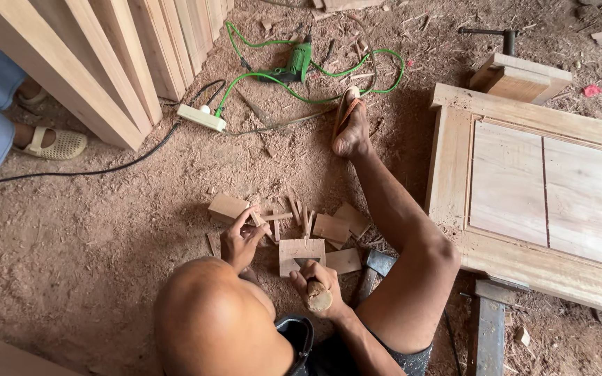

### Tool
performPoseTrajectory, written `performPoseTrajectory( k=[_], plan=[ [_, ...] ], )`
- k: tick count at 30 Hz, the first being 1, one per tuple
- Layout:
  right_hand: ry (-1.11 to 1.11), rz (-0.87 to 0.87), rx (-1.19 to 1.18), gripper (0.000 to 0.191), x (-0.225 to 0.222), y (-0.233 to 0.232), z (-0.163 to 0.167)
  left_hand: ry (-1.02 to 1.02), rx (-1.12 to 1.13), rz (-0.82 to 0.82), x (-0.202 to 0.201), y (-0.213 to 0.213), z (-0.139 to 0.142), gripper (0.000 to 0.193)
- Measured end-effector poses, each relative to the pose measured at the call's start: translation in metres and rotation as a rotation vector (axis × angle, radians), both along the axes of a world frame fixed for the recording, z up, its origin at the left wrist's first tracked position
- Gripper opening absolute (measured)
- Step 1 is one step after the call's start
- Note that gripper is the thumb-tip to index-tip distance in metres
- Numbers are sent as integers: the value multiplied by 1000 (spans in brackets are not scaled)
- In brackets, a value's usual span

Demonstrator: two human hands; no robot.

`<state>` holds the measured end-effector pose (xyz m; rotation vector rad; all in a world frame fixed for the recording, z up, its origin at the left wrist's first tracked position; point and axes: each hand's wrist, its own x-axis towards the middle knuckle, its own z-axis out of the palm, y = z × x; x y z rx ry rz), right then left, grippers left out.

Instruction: The person sits on the sawdust-covered floor of a woodworking shop and carves small wooden blocks and sticks with a chisel, tapping it with a wooden mallet. Wood shavings and offcuts pile up around them as they shape the pieces, occasionally repositioning the workpiece by hand.

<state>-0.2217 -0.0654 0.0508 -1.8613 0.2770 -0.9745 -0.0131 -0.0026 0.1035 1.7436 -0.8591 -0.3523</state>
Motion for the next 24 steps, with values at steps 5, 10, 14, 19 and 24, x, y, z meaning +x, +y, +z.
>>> performPoseTrajectory(
  k=[5, 10, 14, 19, 24],
  plan=[
    [10, -13, 8, 33, -6, 2, -5, -206, -100, -145, -5, -1, 7, 53],
    [10, -50, 9, 31, 16, -3, 96, -190, -305, -239, -1, -6, 17, 49],
    [-155, -96, 670, 25, 87, -129, 188, -108, -287, -273, 6, -5, 29, 49],
    [-231, -79, 1071, 27, 126, -183, 227, 272, -365, -207, 14, 1, 51, 54],
    [-249, -95, 1166, 39, 130, -174, 241, 824, -738, -440, 34, 7, 71, 55]
  ],
)
